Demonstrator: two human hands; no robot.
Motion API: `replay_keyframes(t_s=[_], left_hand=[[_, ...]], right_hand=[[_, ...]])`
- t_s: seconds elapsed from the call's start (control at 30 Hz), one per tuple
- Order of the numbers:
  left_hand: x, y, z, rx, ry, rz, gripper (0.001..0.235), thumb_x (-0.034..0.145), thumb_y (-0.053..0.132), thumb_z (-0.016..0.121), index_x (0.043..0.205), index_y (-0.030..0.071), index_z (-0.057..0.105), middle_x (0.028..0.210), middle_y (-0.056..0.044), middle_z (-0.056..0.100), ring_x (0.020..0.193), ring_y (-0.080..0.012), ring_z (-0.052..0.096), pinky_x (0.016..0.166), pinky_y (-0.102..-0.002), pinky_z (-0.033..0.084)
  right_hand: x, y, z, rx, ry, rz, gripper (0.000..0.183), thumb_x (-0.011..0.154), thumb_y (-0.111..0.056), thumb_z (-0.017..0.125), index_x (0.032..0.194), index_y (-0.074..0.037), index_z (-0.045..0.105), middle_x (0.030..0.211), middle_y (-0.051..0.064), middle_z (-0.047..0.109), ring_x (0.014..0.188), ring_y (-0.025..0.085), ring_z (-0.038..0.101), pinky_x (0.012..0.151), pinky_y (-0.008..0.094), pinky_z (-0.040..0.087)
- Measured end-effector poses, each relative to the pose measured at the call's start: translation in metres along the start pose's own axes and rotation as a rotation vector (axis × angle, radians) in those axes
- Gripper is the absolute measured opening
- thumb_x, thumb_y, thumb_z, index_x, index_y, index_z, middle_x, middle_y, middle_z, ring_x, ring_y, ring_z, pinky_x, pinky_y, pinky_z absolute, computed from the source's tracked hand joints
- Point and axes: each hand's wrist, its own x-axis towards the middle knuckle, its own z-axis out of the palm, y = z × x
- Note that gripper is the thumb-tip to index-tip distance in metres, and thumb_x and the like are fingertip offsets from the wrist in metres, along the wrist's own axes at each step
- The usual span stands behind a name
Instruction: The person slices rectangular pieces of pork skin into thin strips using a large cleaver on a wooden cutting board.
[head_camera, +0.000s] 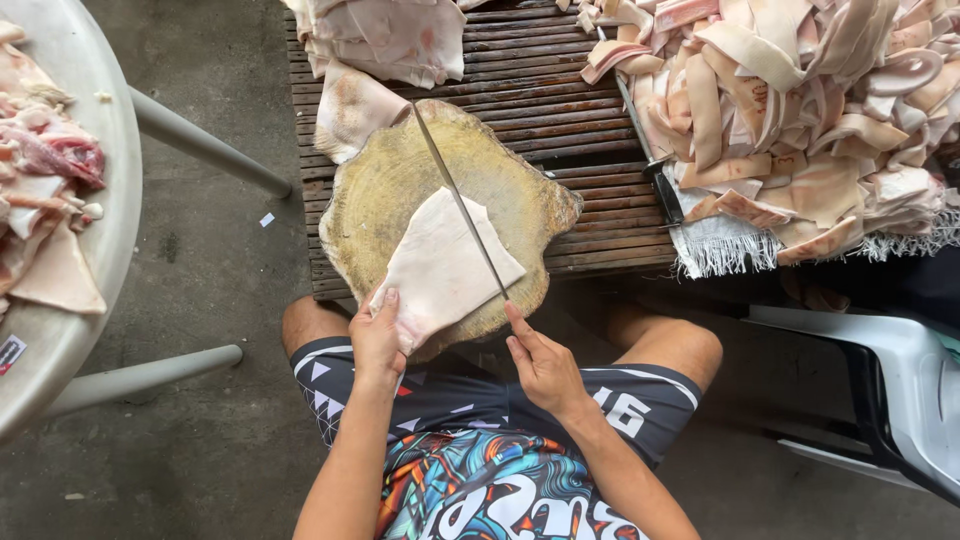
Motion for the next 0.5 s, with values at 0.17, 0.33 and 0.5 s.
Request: replay_keyframes(t_s=[0.17,0.33,0.5], left_hand=[[-0.003,0.005,-0.001,0.048,-0.040,-0.014,0.037,0.097,0.006,0.065,0.133,-0.004,0.064,0.119,-0.013,0.072,0.103,-0.0180,0.069,0.090,-0.032,0.058],[0.001,0.023,0.012,0.125,-0.028,-0.013,0.037,0.096,0.004,0.064,0.132,-0.003,0.064,0.121,-0.011,0.072,0.107,-0.0170,0.070,0.092,-0.030,0.058],[-0.014,0.017,-0.001,0.153,-0.015,-0.074,0.036,0.099,0.006,0.063,0.134,-0.002,0.063,0.121,-0.014,0.071,0.102,-0.0197,0.068,0.086,-0.033,0.056]], right_hand=[[0.010,0.003,0.011,-0.061,0.008,-0.043,0.057,0.102,-0.016,0.059,0.157,-0.023,0.044,0.090,0.017,0.070,0.079,0.035,0.069,0.072,0.038,0.055],[0.007,-0.017,-0.031,0.130,-0.160,0.283,0.060,0.100,-0.015,0.058,0.157,-0.027,0.043,0.063,0.014,0.063,0.054,0.020,0.060,0.057,0.031,0.053],[-0.026,-0.040,-0.076,0.466,0.087,-0.464,0.064,0.112,-0.009,0.053,0.167,-0.028,0.027,0.089,0.004,0.063,0.071,0.009,0.055,0.068,0.022,0.055]])
